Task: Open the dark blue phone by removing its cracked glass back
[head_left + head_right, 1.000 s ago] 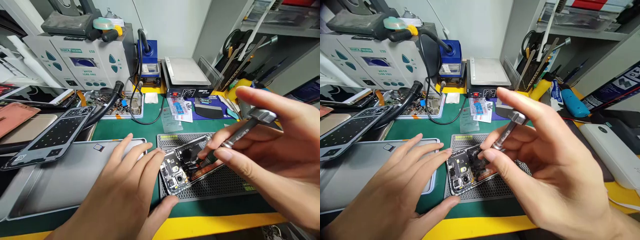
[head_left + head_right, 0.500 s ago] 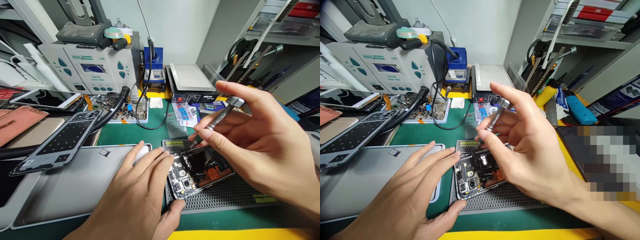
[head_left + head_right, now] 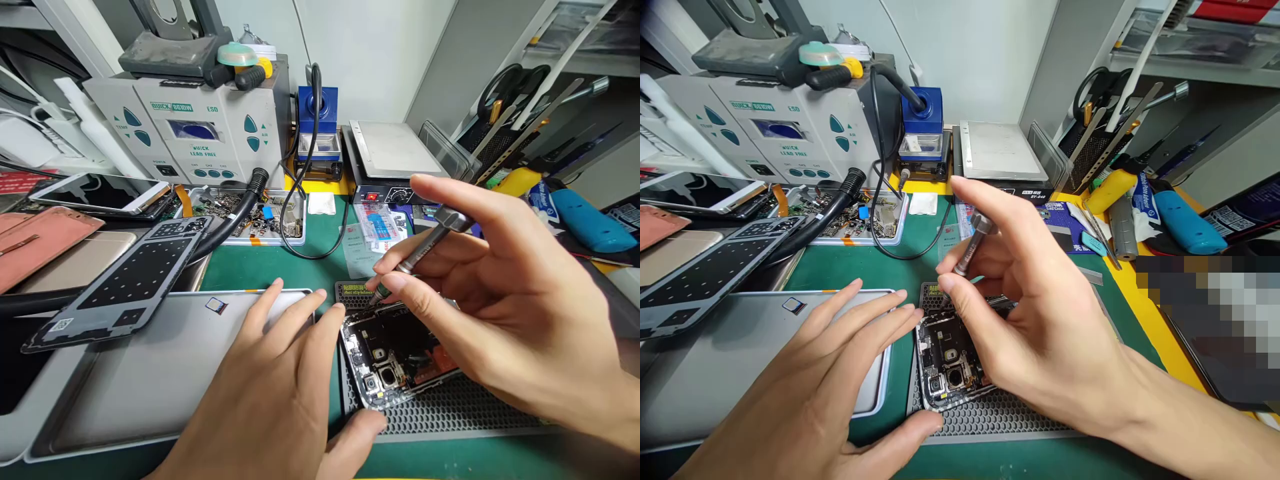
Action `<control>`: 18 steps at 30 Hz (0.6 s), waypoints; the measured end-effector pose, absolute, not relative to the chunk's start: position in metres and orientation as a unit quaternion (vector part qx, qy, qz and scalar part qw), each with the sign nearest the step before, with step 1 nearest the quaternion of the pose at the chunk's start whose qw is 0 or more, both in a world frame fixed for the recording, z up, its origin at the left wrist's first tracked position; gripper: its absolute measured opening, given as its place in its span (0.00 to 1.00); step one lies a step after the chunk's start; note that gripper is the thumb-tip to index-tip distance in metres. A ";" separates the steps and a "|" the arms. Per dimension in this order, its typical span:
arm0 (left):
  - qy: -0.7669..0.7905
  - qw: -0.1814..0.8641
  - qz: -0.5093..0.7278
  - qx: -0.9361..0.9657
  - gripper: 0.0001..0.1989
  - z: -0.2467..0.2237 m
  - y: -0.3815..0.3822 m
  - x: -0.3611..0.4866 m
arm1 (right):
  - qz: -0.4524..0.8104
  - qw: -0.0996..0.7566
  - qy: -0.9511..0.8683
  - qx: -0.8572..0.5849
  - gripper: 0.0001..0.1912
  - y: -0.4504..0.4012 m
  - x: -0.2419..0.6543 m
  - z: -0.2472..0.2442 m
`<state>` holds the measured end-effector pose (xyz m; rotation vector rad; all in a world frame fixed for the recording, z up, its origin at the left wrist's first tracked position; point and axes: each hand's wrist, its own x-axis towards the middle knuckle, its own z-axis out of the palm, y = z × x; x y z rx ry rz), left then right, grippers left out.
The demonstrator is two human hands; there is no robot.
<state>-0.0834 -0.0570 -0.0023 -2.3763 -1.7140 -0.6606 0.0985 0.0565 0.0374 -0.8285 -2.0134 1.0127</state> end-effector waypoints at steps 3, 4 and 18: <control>-0.572 0.070 -0.217 -0.788 0.28 0.000 -0.055 -0.083 | 0.384 0.363 -0.785 -0.322 0.37 0.057 0.098 0.037; -0.572 0.068 -0.215 -0.789 0.28 0.000 -0.055 -0.082 | 0.378 0.364 -0.788 -0.322 0.37 0.056 0.098 0.037; -0.577 0.031 -0.247 -0.778 0.30 0.003 -0.054 -0.081 | 0.187 0.247 -0.888 -0.339 0.20 0.052 0.098 0.052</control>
